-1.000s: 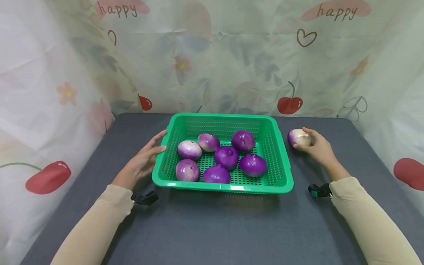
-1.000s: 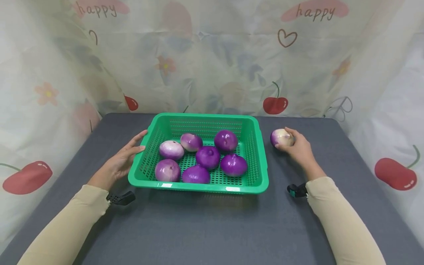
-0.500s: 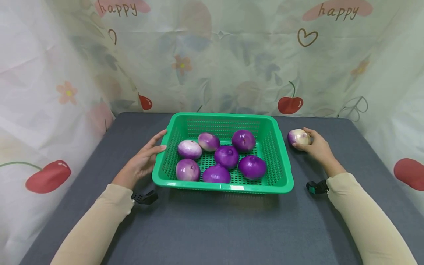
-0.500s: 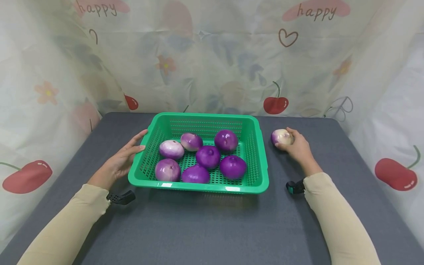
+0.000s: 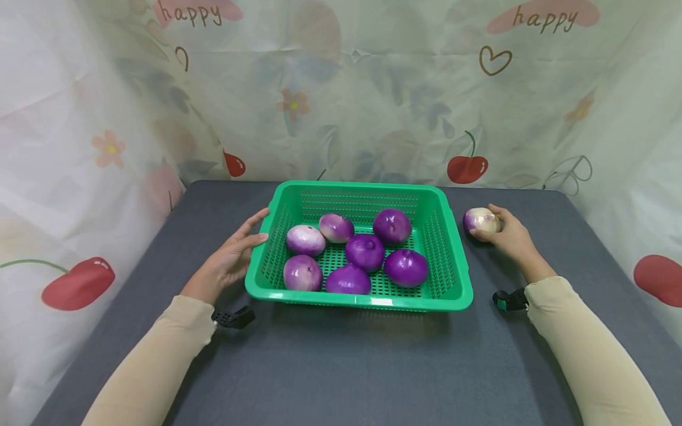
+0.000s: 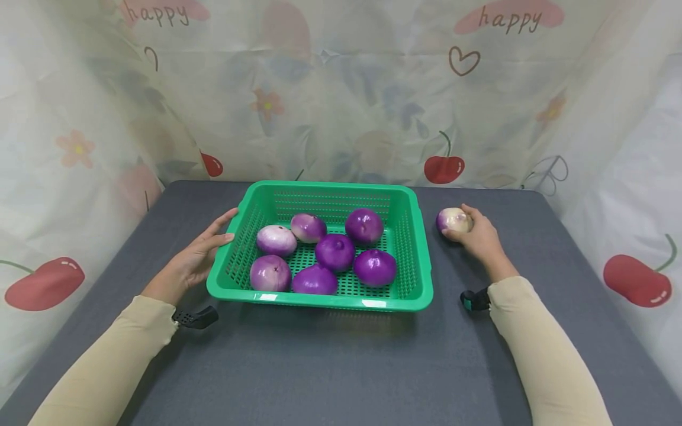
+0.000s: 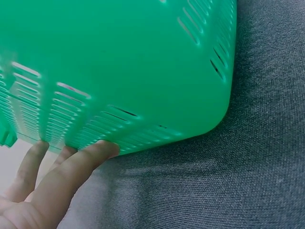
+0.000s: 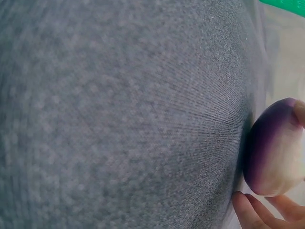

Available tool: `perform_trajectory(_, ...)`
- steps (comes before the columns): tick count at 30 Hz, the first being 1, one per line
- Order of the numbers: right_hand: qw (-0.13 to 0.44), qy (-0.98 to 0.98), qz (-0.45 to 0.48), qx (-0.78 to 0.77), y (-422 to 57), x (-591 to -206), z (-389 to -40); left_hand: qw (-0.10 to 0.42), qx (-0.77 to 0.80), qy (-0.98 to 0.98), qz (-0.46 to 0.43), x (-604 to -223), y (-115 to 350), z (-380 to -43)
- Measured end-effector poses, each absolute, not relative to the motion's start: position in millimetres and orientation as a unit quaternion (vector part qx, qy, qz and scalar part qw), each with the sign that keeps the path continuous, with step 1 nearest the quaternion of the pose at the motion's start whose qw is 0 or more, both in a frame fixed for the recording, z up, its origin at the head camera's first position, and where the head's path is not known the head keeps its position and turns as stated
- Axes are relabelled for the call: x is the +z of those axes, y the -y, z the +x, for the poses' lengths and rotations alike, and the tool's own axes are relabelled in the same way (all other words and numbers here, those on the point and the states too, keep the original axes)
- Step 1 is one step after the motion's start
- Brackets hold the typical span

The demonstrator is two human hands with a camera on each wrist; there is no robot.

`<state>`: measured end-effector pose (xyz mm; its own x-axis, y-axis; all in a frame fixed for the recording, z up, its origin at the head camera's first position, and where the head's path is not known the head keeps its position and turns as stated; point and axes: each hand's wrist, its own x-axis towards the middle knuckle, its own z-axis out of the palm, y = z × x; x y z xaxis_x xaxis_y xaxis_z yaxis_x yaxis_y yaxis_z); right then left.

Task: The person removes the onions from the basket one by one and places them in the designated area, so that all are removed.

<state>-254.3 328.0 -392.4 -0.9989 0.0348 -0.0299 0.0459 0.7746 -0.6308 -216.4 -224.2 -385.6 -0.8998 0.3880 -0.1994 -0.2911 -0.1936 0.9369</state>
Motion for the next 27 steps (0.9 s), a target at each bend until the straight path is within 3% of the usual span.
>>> perform_trajectory(15,0.017,-0.936,0.032,-0.349,-333.0,-380.8,-252.4,0.221,0.776,-0.589,0.043,-385.3,222.6,-217.5)
perform_trajectory(20,0.016,-0.926,0.021,-0.376,-323.0,-354.2,-244.5,0.223,0.78,-0.583,0.041,-384.6,222.9,-216.8)
perform_trajectory(27,-0.044,-0.884,-0.044,-0.464,-284.6,-297.8,-215.1,0.226,0.786,-0.574,0.039,-382.7,223.0,-215.3)
